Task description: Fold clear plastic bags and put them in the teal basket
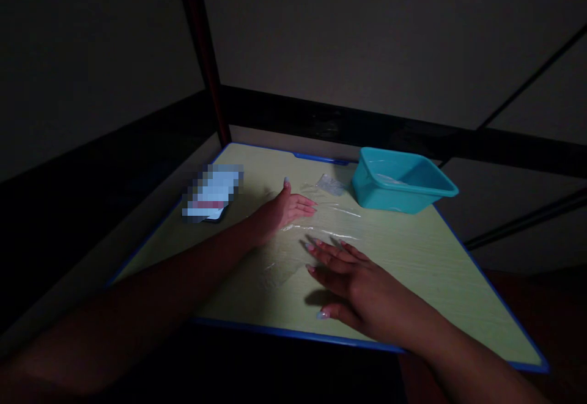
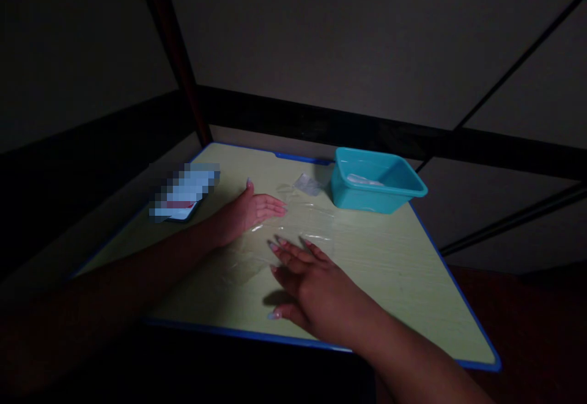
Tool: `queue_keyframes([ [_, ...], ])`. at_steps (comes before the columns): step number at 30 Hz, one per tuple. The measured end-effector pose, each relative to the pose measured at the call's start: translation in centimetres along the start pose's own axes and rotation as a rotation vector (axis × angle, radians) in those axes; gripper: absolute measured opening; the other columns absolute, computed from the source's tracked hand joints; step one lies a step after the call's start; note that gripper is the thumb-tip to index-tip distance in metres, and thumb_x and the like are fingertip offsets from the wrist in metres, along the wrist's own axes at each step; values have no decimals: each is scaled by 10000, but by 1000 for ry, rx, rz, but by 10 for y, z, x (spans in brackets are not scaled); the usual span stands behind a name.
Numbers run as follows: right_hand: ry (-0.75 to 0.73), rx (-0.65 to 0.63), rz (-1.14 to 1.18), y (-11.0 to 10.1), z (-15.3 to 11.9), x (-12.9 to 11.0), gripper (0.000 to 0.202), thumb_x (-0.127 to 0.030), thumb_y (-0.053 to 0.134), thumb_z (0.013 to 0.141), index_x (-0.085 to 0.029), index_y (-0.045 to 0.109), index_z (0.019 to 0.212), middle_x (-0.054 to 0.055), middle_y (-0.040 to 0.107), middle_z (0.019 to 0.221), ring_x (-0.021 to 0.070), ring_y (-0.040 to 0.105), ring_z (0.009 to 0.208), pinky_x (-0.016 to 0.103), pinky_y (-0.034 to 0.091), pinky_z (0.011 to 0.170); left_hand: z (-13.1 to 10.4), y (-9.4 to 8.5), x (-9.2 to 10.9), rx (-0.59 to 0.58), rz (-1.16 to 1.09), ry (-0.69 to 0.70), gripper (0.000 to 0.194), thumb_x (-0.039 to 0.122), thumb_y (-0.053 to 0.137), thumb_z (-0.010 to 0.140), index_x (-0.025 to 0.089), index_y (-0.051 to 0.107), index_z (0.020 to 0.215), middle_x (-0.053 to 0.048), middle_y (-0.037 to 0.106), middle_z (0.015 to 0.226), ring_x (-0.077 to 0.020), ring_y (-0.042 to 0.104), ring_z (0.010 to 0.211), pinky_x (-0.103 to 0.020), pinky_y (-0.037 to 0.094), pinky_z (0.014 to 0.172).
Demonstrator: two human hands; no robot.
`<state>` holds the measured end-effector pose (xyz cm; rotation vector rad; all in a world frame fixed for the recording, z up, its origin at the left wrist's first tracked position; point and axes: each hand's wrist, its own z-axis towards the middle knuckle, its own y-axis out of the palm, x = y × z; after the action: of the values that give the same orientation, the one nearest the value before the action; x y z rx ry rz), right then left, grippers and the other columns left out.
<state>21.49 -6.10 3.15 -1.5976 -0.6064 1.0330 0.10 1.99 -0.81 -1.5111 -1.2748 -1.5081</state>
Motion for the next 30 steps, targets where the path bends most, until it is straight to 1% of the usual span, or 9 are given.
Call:
queue_keyframes([
  [4,-28,-29,9,5,2,-3,714,-486,538,826,-168,291,1415,125,206,1481,258,160,1366,478,123,1107,2,-2,-1,-17,-7,-14,864,741,52,796,118,632,941,-149,653,1065,-245,570,1063,-379,342,995],
  [6,-28,-23,12,4,2,-4,741,-488,535,827,-168,248,1430,126,200,1482,258,152,1368,480,101,1110,3,-3,-1,-21,-1,-23,882,759,52,779,117,636,937,-153,654,1065,-256,569,1067,-391,343,993],
  [11,-20,-28,12,2,4,-5,733,-481,531,832,-167,248,1431,137,242,1472,261,175,1363,490,68,1108,3,-2,0,-16,7,-15,913,796,58,743,124,644,939,-153,661,1052,-269,563,1074,-397,341,995],
  [15,-58,2,26,9,8,-8,751,-473,547,820,-184,231,1436,132,236,1481,259,171,1364,492,41,1108,0,-1,2,-28,2,-8,920,785,47,753,120,623,1021,-152,670,1018,-270,566,1070,-404,346,978],
  [18,-88,-2,34,13,10,-10,735,-456,535,831,-173,227,1435,125,280,1466,246,178,1361,490,5,1106,-1,0,3,-10,-20,-3,898,781,62,759,134,591,1085,-137,683,967,-272,587,1035,-427,344,966],
  [20,-94,-3,45,13,12,-10,718,-448,526,838,-165,235,1431,117,322,1448,233,195,1355,478,-6,1108,-2,1,4,3,-33,-4,879,778,77,765,136,583,1091,-129,687,936,-270,599,1010,-429,344,960],
  [22,-91,-3,58,12,13,-10,699,-446,520,842,-163,254,1424,116,350,1431,230,211,1349,474,1,1108,-2,2,3,7,-42,-3,867,776,97,769,127,583,1078,-132,688,925,-268,602,1000,-425,344,959],
  [25,-87,6,71,9,14,-9,668,-437,517,845,-176,281,1413,122,354,1425,237,225,1342,481,41,1104,-2,2,3,3,-50,1,859,783,119,763,124,594,1044,-134,686,924,-267,602,992,-421,346,959],
  [30,-60,54,56,11,15,-5,650,-402,517,847,-209,267,1416,109,344,1431,243,257,1328,501,81,1097,-2,0,2,-28,-68,8,845,787,162,758,116,596,1033,-148,676,948,-271,590,1005,-426,331,976],
])
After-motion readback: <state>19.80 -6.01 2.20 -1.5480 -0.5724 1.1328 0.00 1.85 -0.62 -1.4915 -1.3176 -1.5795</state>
